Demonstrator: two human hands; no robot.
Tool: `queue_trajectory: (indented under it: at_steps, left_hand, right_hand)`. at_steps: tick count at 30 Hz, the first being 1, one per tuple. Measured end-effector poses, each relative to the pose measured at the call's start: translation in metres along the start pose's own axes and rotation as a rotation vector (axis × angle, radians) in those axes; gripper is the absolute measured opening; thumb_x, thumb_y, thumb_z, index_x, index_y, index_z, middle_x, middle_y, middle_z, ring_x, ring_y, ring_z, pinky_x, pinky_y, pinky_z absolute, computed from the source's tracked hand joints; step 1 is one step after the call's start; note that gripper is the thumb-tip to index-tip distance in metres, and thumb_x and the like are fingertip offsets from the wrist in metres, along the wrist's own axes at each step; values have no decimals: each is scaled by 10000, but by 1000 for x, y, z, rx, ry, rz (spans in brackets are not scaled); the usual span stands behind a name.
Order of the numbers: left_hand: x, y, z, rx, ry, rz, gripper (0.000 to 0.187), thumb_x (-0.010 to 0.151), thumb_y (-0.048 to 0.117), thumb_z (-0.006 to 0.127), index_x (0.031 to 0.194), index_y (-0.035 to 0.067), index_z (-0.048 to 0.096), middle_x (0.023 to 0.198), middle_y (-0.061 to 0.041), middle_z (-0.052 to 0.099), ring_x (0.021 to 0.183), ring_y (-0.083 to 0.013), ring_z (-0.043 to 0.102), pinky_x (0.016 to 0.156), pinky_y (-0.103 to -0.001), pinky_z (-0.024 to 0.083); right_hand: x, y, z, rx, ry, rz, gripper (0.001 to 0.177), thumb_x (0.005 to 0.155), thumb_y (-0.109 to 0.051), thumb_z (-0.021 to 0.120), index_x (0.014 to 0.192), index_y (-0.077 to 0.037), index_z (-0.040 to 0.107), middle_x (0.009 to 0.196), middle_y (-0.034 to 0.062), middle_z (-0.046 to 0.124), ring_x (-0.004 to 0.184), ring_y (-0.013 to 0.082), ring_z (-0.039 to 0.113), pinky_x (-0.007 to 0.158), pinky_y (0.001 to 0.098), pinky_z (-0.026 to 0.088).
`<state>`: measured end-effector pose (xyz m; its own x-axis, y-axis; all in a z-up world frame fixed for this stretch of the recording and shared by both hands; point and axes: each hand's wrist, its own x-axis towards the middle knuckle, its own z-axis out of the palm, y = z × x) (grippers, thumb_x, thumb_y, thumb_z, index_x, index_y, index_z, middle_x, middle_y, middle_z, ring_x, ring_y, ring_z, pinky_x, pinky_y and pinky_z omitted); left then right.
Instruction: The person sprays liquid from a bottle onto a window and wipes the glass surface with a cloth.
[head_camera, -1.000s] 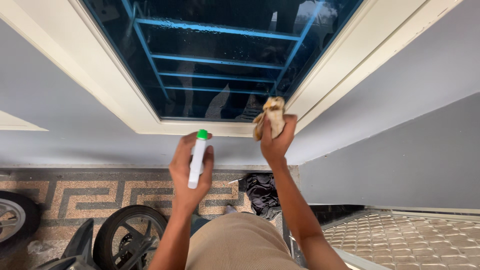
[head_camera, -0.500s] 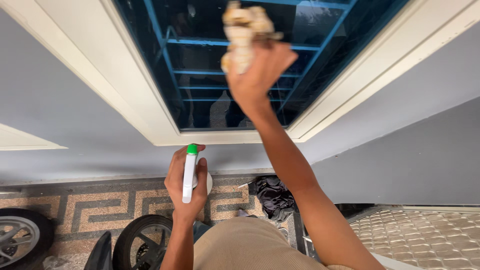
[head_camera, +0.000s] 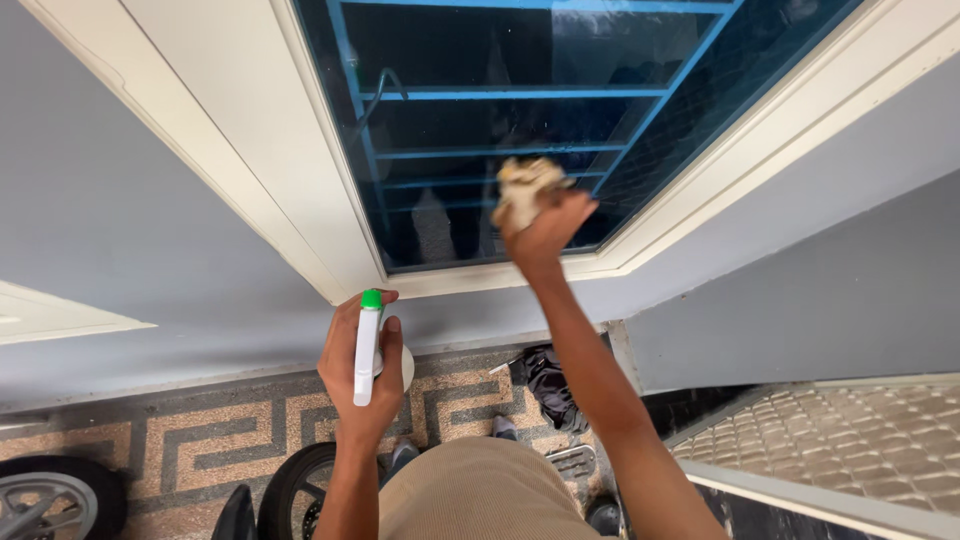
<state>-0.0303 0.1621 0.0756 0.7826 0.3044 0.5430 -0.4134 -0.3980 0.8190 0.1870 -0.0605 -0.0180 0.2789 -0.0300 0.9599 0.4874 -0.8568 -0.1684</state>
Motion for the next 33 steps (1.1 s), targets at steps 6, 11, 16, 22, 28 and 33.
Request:
queue_trajectory:
  at_steps: [6,11,16,22,28,33]
  left_hand:
    - [-2,-2,-10,-23,-50,25,272,969,-28,626,1230,45,648,1189,-105,726,989,-182,721,791,-315,563]
    - [-1,-6,-8,-25,-32,93,259,975,-31,632,1227,30,644,1189,-122,721,1046,-211,719,841,-334,578]
    - [-7,-1,2,-6,-32,116,249,981,-37,632,1222,27,645,1187,-124,721,1068,-226,724,870,-352,578]
    - [-16,4,26,-22,-43,50,271,961,-31,631,1225,29,650,1178,-124,729,962,-195,731,769,-317,576]
    - [-27,18,52,-23,-63,65,294,953,-32,628,1240,33,644,1183,-117,725,960,-185,737,769,-311,578]
    - [-31,26,72,-9,-55,-28,290,935,-18,644,1220,32,650,1156,-109,742,847,-169,725,702,-299,560]
  right_hand:
    - [107,-19,-18,89,262,237,266,1023,-132,662,1192,-23,488,1136,134,445,1049,242,446,914,431,370]
    - [106,-73,11,34,182,-165,412,960,-256,656,1250,-25,478,1099,151,460,1003,287,437,831,472,312]
    - [24,-55,15,-9,4,-264,391,936,-316,679,1179,-66,503,1078,138,479,964,294,460,807,479,328]
    - [8,34,-29,-105,26,-66,341,962,-192,712,1155,-33,479,1097,153,437,998,302,443,830,472,315]
    - [96,30,-44,-7,165,92,330,998,-118,702,1243,-20,504,1149,151,469,1078,298,460,885,458,353]
    - [81,0,-23,82,52,-169,394,927,-242,687,1200,-9,524,1112,199,478,1005,322,444,828,490,307]
